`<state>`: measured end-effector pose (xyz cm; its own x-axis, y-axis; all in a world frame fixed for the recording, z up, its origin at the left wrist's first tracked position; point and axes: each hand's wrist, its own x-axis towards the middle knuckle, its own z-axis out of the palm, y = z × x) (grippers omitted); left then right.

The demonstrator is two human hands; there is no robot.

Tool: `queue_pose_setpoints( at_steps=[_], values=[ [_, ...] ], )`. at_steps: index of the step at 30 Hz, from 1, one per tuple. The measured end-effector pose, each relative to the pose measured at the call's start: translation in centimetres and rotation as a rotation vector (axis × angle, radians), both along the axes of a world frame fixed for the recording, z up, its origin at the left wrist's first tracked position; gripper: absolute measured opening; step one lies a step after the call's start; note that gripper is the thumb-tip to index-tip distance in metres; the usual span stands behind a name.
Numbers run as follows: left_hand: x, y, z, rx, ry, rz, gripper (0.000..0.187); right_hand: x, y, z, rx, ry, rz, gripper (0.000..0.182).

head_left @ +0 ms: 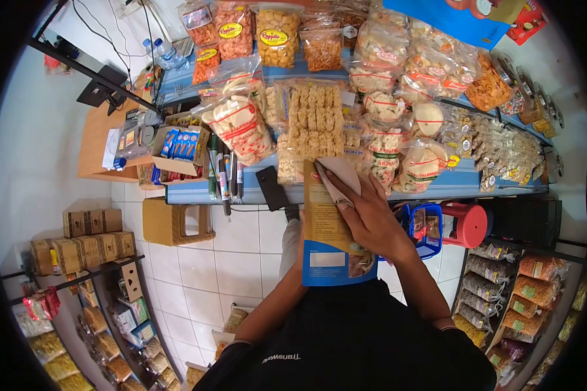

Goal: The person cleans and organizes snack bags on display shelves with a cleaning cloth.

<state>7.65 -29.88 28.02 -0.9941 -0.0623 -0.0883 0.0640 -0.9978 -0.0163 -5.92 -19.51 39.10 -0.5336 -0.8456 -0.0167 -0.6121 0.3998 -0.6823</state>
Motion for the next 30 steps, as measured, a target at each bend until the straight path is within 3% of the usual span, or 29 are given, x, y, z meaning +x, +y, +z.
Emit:
queue_pose_setpoints(
  at_steps=[1, 3, 5, 20, 27, 30],
  values=[
    [-0.8, 0.3, -1.4, 0.119, 0.179, 0.037, 0.082, 0.3, 0.0, -0.3, 0.008, -0.007, 0.017, 0.054],
    [-1.0, 1.0, -4.4, 0.209, 0.254, 0.073, 0.083, 1.2, -0.2, 0.1, 0.004, -0.009, 0.060, 0.055],
    [-0.2, 1.5, -6.5, 0.151, 0.084, 0.056, 0.084, 2.0, -0.1, 0.5, 0.003, -0.008, 0.106, 0.056],
    [1.0, -1.0, -1.7, -0.011, 0.098, -0.109, 0.074, 5.8, 4.2, 3.1, 0.020, -0.029, 0.556, 0.059],
    [-0.8, 0.5, -0.3, 0.189, 0.151, 0.113, 0.070, 1.1, 2.4, 1.8, 0.040, 0.146, 0.200, 0.056],
    [-0.9, -0.6, 0.5, 0.120, 0.195, 0.027, 0.076, -1.4, 2.2, 1.6, 0.014, 0.103, 0.048, 0.052]
  ],
)
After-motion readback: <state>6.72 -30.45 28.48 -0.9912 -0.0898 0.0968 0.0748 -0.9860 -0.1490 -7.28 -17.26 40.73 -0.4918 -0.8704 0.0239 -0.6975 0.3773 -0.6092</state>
